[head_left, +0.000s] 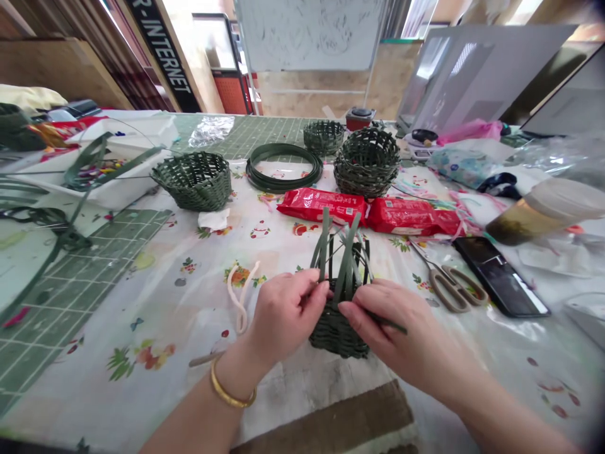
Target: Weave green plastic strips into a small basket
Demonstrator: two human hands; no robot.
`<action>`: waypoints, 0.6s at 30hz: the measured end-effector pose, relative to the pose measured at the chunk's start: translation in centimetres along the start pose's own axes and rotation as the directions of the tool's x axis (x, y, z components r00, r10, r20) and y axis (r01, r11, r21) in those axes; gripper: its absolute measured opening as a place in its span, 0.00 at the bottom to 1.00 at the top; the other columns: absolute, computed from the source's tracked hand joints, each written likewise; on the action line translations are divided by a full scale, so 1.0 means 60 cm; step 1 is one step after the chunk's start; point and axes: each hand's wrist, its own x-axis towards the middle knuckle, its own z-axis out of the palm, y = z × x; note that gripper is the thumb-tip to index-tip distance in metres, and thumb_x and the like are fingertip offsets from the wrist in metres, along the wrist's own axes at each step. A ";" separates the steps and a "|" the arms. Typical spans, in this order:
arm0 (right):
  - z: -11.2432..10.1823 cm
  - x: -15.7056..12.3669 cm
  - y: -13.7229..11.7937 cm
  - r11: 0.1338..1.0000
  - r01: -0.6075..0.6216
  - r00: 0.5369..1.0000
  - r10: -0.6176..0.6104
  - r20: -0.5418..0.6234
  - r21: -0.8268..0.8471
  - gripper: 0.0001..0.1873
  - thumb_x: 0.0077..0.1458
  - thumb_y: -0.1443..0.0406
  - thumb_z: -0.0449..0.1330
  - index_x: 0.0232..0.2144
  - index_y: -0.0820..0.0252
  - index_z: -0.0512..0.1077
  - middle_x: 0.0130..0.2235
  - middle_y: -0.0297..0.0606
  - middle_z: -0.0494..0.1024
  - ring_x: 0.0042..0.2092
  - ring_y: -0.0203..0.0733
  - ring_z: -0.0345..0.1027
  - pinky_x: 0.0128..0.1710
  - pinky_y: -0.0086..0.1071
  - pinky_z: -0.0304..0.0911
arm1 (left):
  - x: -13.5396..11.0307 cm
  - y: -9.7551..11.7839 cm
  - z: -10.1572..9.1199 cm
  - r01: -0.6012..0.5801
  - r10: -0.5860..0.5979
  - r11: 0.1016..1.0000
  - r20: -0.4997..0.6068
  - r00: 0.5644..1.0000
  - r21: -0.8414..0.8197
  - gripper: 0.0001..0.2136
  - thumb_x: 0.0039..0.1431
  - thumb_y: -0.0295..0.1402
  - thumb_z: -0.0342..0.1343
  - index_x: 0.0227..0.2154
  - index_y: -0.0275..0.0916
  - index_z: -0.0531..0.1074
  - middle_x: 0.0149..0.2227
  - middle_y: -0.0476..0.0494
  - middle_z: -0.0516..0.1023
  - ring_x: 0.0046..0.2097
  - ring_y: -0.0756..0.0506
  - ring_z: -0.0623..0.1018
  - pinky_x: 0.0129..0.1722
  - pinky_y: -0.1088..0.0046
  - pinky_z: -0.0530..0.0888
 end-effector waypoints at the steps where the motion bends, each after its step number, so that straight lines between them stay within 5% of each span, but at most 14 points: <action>1: 0.005 0.000 0.006 1.000 0.030 0.999 -0.030 0.022 -0.006 0.19 0.59 0.62 0.49 0.18 0.58 0.56 0.19 0.31 0.61 0.24 0.34 0.54 0.25 0.30 0.49 | 0.001 -0.005 0.004 0.054 -0.055 0.998 -0.010 0.998 -0.017 0.07 0.57 0.29 0.52 0.39 0.38 0.69 0.24 0.50 0.79 0.29 0.49 0.77 0.34 0.72 0.72; 3: 0.019 0.002 0.022 0.998 0.056 0.996 -0.058 0.070 0.031 0.18 0.60 0.63 0.49 0.18 0.58 0.56 0.20 0.31 0.61 0.24 0.34 0.54 0.28 0.31 0.51 | 0.003 -0.020 0.012 0.139 -0.140 0.988 -0.014 0.990 -0.071 0.14 0.56 0.29 0.54 0.46 0.39 0.66 0.28 0.50 0.80 0.33 0.48 0.78 0.41 0.70 0.73; 5: 0.034 0.007 0.038 0.991 0.007 0.994 -0.021 0.104 0.135 0.19 0.60 0.63 0.48 0.17 0.58 0.54 0.19 0.29 0.58 0.23 0.33 0.52 0.28 0.31 0.52 | 0.005 -0.037 0.014 0.175 -0.177 0.969 0.004 0.984 -0.172 0.16 0.56 0.31 0.55 0.48 0.40 0.64 0.44 0.43 0.77 0.38 0.49 0.78 0.45 0.68 0.73; 8: 0.055 0.015 0.057 0.941 -0.103 0.994 0.084 0.073 0.322 0.20 0.60 0.63 0.48 0.16 0.58 0.52 0.18 0.27 0.55 0.22 0.32 0.50 0.24 0.29 0.50 | 0.005 -0.049 0.001 0.185 -0.132 0.935 0.186 0.974 -0.302 0.14 0.59 0.36 0.51 0.47 0.39 0.66 0.57 0.35 0.65 0.54 0.43 0.70 0.50 0.63 0.71; 10: 0.068 0.017 0.064 0.900 -0.133 0.991 0.131 0.033 0.415 0.20 0.60 0.62 0.48 0.17 0.58 0.53 0.18 0.27 0.54 0.22 0.32 0.50 0.23 0.28 0.49 | 0.001 -0.044 -0.015 0.167 -0.065 0.966 0.440 0.896 -0.197 0.27 0.48 0.45 0.60 0.51 0.41 0.65 0.62 0.33 0.56 0.62 0.34 0.59 0.55 0.53 0.66; 12: 0.077 0.017 0.070 0.872 -0.145 0.987 0.163 0.001 0.468 0.20 0.60 0.61 0.48 0.17 0.58 0.54 0.19 0.28 0.55 0.23 0.32 0.50 0.23 0.28 0.50 | -0.005 -0.034 -0.028 0.129 -0.027 0.984 0.617 0.786 -0.120 0.51 0.32 0.48 0.67 0.61 0.43 0.50 0.66 0.31 0.41 0.64 0.29 0.52 0.55 0.47 0.64; 15: 0.087 0.014 0.080 0.853 -0.137 0.983 0.181 -0.039 0.504 0.20 0.59 0.60 0.49 0.17 0.58 0.55 0.20 0.28 0.57 0.24 0.32 0.52 0.24 0.28 0.51 | -0.011 -0.022 -0.032 0.126 -0.070 0.991 0.655 0.753 -0.038 0.57 0.32 0.42 0.69 0.63 0.47 0.38 0.66 0.35 0.38 0.65 0.30 0.49 0.57 0.46 0.62; 18: 0.089 0.012 0.096 0.837 -0.121 0.979 0.190 -0.077 0.534 0.20 0.59 0.58 0.49 0.17 0.58 0.56 0.20 0.29 0.57 0.24 0.33 0.52 0.25 0.29 0.52 | -0.011 -0.019 -0.017 0.177 -0.129 0.984 0.606 0.785 -0.020 0.50 0.36 0.34 0.68 0.61 0.49 0.44 0.65 0.38 0.44 0.64 0.33 0.53 0.58 0.48 0.62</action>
